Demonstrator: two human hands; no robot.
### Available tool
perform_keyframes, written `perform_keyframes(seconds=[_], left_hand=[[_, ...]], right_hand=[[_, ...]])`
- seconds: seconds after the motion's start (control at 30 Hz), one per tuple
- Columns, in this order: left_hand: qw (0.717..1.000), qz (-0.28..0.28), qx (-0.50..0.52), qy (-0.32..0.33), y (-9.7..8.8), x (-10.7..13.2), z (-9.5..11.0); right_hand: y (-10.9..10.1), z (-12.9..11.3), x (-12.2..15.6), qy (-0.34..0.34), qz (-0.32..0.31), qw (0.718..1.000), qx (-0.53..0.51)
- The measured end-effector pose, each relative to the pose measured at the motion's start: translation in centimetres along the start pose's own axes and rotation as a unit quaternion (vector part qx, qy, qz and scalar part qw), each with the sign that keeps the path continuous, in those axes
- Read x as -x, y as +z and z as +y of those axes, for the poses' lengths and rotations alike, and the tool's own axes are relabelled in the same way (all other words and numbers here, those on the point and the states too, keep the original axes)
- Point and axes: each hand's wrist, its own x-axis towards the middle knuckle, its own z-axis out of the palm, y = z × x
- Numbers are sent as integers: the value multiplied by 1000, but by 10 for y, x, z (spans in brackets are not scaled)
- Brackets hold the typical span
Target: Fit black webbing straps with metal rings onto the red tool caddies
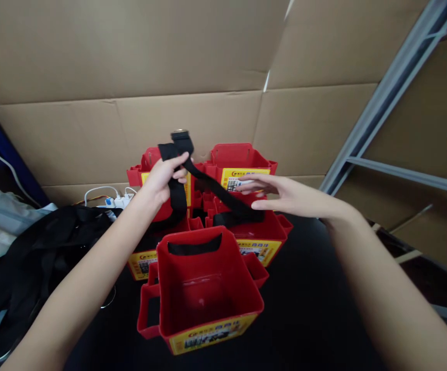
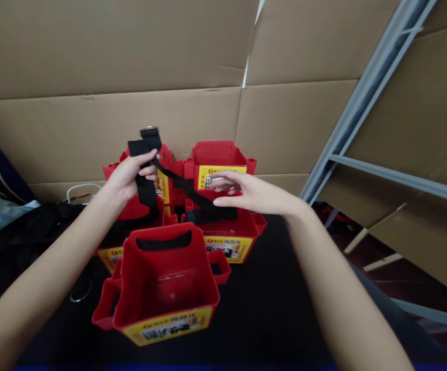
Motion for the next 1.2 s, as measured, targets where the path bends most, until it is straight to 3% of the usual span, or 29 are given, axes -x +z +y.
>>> perform_keyframes(seconds=[0.1, 0.17, 0.33, 0.47, 0.6, 0.7, 0.83, 0.97, 1.1, 1.2], left_hand=[[988, -55, -132, -48, 11, 4, -17], [970, -86, -214, -80, 17, 8, -25], [927, -91, -359, -56, 13, 22, -28], [889, -80, -450, -30, -2, 33, -26], [869, -54, -492, 21, -17, 40, -26], [865, -51, -497, 56, -20, 41, -28], [879, -77, -470, 41, -17, 38, -34], [883, -45, -460, 84, -15, 31, -40], [841, 8, -521, 146, -19, 27, -43], [813, 4, -557, 173, -20, 26, -44]], right_hand=[[26, -4, -25, 6, 7, 988, -153], [47, -8, -42, 15, 45, 975, -217], [79, -11, -63, 19, 129, 952, -279], [81, -5, -60, 8, 158, 961, -229], [80, 3, -55, 16, 166, 972, -166], [84, 5, -53, 26, 143, 970, -196], [89, 1, -56, 20, 100, 957, -272], [86, 0, -59, 16, 63, 944, -323], [82, 5, -61, 27, 59, 934, -350], [85, 6, -62, 28, 47, 938, -343]])
